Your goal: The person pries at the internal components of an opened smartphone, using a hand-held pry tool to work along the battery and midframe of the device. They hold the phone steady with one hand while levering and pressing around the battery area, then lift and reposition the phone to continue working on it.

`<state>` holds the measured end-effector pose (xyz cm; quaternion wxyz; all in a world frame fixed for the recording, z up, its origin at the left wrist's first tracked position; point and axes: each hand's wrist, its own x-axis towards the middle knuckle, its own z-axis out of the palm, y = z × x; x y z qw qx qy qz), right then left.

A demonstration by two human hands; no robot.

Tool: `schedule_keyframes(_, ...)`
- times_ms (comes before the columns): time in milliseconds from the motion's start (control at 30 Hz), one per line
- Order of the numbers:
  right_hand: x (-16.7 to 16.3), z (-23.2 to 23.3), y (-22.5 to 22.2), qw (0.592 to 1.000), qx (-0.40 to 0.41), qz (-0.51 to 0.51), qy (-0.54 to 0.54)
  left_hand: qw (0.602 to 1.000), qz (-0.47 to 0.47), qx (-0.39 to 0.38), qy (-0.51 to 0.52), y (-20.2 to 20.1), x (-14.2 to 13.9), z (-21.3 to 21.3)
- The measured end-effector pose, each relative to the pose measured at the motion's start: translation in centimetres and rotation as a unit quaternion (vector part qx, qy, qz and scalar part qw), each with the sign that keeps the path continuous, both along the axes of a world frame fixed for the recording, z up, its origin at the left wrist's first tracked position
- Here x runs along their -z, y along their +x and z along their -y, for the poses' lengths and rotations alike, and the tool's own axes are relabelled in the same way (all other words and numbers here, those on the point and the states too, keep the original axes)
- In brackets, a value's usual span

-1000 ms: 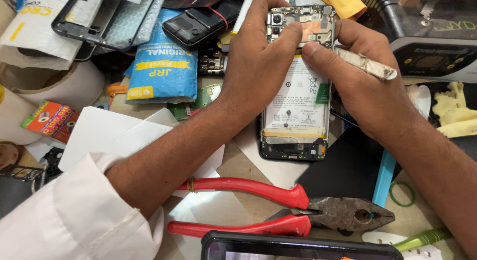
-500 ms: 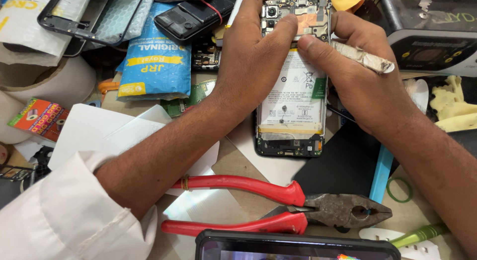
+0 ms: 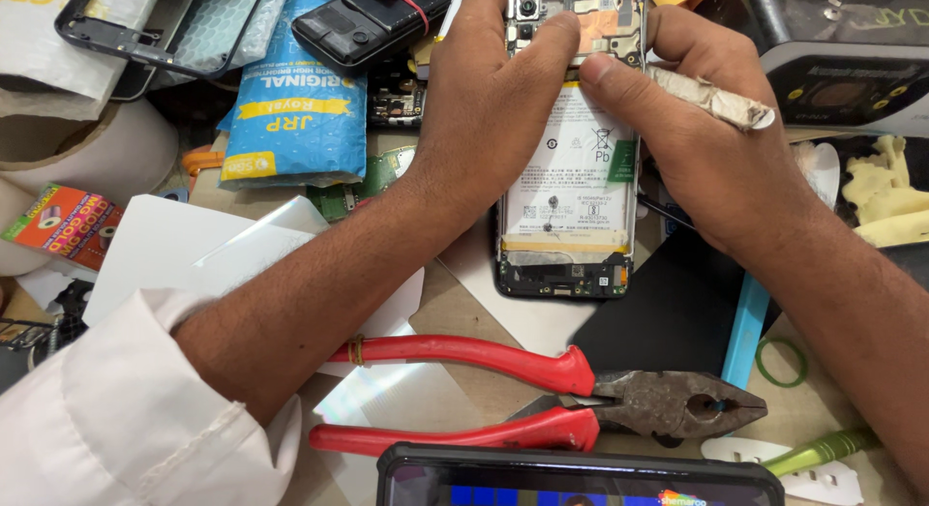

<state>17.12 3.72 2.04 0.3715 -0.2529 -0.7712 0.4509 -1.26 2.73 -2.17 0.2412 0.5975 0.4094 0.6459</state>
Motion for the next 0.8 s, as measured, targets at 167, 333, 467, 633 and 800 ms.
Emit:
schedule_keyframes(167, 0.10, 0.04, -0.02, 1.000, -0.011, -0.007, 0.010, 1.000, 0.002, -0.007, 0.005, -0.02, -0.06, -0.06)
schedule_keyframes(333, -0.02, 0.07, 0.07, 1.000, -0.005, 0.009, 0.025, 1.000, 0.004, -0.001, -0.013, 0.09, -0.24, 0.28)
schedule_keyframes(467, 0.01, 0.16, -0.07, 1.000, -0.009, 0.004, 0.025, 0.998, 0.011, 0.008, 0.056, 0.15, -0.43, 0.36)
schedule_keyframes(633, -0.06, 0.04, 0.11, 0.999, -0.001, 0.022, 0.039, 1.000, 0.001, 0.009, -0.007, -0.09, -0.26, 0.16)
schedule_keyframes(800, -0.07, 0.02, 0.04, 0.999, -0.008, 0.014, 0.032, 1.000, -0.003, 0.008, 0.004, -0.16, 0.05, 0.00)
